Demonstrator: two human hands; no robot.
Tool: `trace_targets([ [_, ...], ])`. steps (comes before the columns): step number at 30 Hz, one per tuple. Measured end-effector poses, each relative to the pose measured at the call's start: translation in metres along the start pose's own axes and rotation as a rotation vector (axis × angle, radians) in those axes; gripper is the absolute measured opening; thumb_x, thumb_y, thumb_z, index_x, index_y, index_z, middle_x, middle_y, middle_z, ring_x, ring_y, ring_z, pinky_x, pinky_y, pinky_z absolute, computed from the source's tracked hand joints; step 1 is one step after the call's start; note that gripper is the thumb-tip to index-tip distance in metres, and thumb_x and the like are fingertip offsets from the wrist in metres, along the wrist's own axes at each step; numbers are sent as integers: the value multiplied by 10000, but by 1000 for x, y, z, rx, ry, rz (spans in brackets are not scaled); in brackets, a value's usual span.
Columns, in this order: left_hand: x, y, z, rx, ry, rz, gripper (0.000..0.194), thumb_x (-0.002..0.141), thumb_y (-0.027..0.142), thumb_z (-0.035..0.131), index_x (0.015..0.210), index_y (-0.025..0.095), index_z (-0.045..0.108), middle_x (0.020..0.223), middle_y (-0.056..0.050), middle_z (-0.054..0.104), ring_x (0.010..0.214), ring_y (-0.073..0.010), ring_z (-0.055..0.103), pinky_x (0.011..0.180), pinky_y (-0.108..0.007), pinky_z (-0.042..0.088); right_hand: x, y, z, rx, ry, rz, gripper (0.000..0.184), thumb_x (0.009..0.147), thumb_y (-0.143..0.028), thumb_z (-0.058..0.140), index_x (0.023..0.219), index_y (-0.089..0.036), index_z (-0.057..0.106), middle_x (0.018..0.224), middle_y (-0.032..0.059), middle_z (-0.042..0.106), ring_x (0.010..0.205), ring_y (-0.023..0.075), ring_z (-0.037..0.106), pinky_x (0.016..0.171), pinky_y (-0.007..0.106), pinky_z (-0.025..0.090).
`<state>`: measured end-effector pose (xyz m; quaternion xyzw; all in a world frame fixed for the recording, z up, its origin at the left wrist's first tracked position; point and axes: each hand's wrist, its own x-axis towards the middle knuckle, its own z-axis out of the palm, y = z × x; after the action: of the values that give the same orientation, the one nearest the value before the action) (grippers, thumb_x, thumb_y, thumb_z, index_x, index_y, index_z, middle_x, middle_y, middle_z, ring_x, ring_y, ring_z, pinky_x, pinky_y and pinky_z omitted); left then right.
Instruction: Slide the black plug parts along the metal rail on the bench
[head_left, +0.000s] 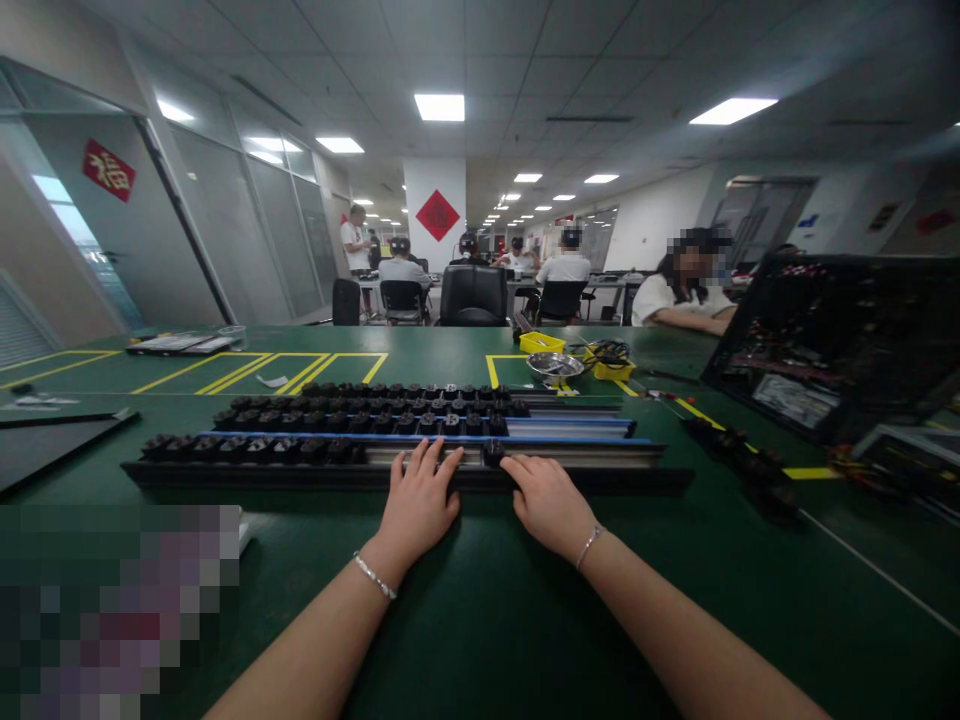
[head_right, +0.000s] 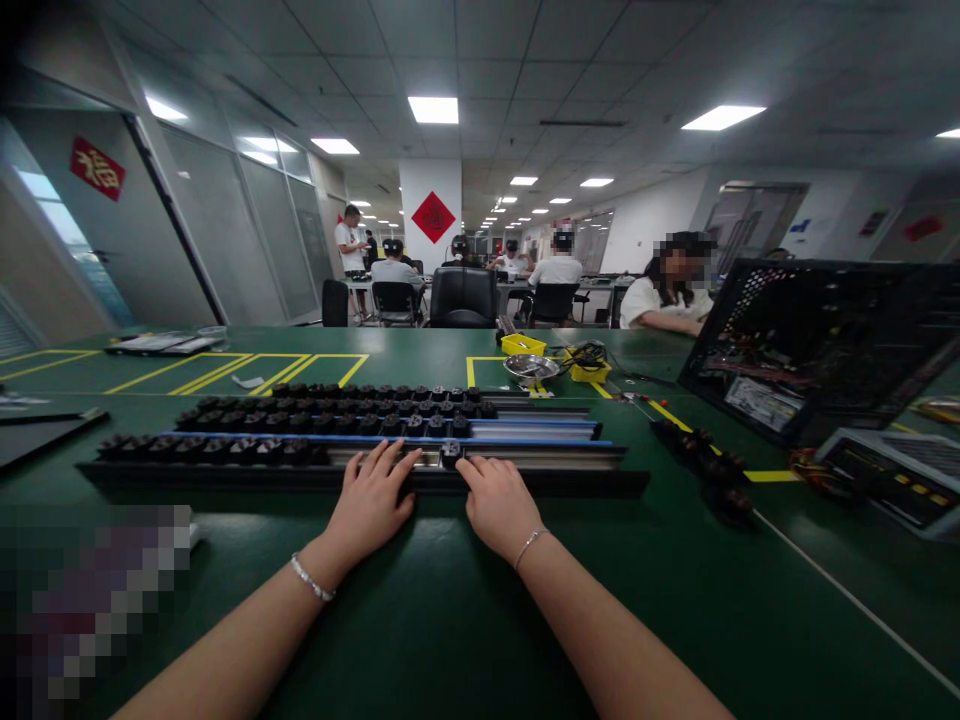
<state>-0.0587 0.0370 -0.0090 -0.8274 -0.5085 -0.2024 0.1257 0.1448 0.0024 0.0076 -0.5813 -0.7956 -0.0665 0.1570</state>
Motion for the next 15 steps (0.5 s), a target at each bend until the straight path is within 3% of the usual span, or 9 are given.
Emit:
trace_targets([
  [9, 0, -1, 0, 5, 7, 3, 516, 797, 304, 490, 1310, 316, 436, 1413, -65, 430, 1304, -264, 349, 1054, -495, 223, 0, 2, 0, 23, 16, -2, 455, 784, -139, 456, 1227, -215, 525, 1294, 69, 528, 1141, 196, 472, 980, 337, 315],
  [15, 0, -2, 1, 12, 8, 9, 513, 797, 304, 490, 1307, 317, 438, 1413, -66, 431, 1296, -269, 361, 1039, -493, 245, -1, 3, -3, -14, 3, 49, 445, 798, -189, 476, 1233, -275, 516, 1290, 59, 533, 1141, 214, 478, 1006, 404, 275],
])
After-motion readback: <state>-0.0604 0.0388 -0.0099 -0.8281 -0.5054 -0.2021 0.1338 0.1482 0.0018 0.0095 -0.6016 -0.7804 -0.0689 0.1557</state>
